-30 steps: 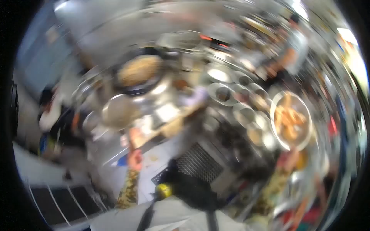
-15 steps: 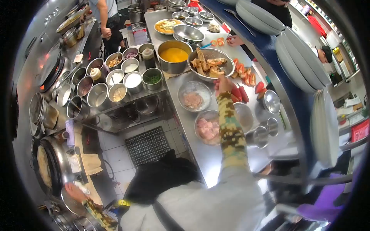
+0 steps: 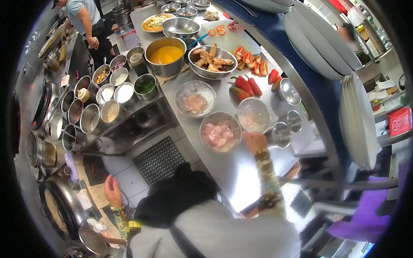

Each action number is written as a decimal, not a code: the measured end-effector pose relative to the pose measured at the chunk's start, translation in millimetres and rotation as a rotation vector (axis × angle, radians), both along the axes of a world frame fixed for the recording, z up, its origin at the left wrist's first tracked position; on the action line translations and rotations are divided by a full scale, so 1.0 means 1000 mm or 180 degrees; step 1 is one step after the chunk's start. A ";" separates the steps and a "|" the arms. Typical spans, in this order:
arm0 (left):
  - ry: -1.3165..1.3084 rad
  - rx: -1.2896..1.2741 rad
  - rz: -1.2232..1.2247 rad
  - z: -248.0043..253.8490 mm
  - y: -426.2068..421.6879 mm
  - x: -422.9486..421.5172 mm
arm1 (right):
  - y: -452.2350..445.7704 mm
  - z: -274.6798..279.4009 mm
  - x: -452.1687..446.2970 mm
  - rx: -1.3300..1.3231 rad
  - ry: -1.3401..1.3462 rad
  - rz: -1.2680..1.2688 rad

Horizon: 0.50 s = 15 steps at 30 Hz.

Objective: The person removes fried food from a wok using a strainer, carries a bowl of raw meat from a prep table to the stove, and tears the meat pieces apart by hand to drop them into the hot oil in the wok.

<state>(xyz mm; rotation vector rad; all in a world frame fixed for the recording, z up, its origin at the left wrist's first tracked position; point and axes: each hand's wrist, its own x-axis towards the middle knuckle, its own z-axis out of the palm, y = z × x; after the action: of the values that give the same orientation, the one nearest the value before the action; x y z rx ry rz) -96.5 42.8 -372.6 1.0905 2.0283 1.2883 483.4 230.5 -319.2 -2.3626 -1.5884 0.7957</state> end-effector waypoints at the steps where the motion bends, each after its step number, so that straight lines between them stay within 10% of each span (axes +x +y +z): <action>1: 0.0045 -0.0016 -0.0181 -0.001 0.009 0.008 | -0.016 -0.003 -0.004 -0.0110 0.0462 -0.0282; 15: 0.0374 0.0114 -0.1115 0.041 0.058 0.061 | -0.027 -0.062 -0.025 0.0023 0.2883 -0.1068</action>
<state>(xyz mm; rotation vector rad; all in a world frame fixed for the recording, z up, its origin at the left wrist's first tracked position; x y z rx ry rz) -35.2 100.5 -331.9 1.4913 1.7948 1.1048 458.6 203.8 -381.2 -1.7368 -0.7886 1.4611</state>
